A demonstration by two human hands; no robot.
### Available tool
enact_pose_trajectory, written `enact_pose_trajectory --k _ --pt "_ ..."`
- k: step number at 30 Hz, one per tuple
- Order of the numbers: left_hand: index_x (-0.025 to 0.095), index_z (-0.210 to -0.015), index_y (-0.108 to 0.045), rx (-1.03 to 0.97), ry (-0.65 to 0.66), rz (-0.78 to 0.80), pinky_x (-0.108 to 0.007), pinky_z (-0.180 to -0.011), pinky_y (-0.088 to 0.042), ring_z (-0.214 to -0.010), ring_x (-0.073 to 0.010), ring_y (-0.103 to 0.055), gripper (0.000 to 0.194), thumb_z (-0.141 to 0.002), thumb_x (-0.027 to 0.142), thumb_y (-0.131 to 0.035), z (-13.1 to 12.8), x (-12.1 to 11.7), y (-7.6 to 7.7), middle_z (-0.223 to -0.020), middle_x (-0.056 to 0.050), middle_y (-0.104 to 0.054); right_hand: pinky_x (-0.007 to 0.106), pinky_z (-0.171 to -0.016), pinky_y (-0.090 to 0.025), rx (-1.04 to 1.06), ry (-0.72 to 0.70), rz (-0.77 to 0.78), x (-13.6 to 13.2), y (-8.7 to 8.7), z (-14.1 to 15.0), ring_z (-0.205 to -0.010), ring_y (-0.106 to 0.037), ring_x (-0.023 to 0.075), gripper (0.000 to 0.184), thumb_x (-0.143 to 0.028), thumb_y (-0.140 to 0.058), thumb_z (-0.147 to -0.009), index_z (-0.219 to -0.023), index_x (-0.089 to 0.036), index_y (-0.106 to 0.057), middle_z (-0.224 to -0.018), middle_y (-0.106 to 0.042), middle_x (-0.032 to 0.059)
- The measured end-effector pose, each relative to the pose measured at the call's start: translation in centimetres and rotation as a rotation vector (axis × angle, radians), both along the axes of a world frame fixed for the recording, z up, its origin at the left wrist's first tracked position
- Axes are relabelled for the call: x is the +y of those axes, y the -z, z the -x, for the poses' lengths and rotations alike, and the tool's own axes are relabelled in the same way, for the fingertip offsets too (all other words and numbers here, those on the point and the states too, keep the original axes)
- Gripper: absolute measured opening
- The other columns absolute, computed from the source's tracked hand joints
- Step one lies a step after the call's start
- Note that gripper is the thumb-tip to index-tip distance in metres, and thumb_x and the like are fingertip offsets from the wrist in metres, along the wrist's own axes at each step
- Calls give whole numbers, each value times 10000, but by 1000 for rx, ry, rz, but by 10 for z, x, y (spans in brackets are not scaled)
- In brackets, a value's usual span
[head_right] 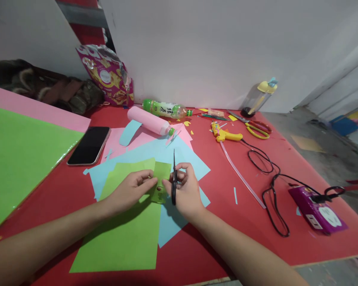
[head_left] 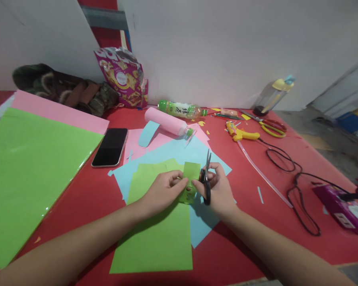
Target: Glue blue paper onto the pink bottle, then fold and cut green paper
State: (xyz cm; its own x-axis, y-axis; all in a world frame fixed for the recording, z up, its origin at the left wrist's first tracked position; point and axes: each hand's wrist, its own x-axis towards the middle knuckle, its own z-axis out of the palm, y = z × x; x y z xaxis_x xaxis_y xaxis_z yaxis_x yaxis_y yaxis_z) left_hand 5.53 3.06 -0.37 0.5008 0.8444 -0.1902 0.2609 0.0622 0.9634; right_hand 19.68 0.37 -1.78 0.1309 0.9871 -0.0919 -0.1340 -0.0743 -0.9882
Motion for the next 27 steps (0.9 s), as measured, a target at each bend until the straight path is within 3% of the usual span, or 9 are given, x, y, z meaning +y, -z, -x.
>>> enact_pose_trajectory --k 5,13,27 --pt "174 -574 -366 38 -15 -24 -205 -459 -244 -487 -71 -308 245 -722 319 -496 0 4 -2 -522 67 -317 128 -418 -331 33 -6 21 0 -1 0 -429 -404 23 417 -132 -664 -539 -807 -223 -357 -542 -476 -117" --pt "180 -519 -319 81 13 49 -209 -431 -208 -448 -64 -253 303 -724 321 -491 0 6 -4 -483 79 -254 121 -370 -297 73 -36 61 0 -7 1 -375 -387 15 426 -144 -678 -531 -790 -223 -349 -514 -486 -125" --pt "191 -511 -282 23 -56 24 -216 -420 -226 -423 -66 -276 314 -723 303 -485 0 4 -1 -467 81 -266 124 -349 -289 36 -64 74 -2 -7 1 -368 -369 13 361 -164 -621 -587 -808 -233 -344 -549 -493 -112"
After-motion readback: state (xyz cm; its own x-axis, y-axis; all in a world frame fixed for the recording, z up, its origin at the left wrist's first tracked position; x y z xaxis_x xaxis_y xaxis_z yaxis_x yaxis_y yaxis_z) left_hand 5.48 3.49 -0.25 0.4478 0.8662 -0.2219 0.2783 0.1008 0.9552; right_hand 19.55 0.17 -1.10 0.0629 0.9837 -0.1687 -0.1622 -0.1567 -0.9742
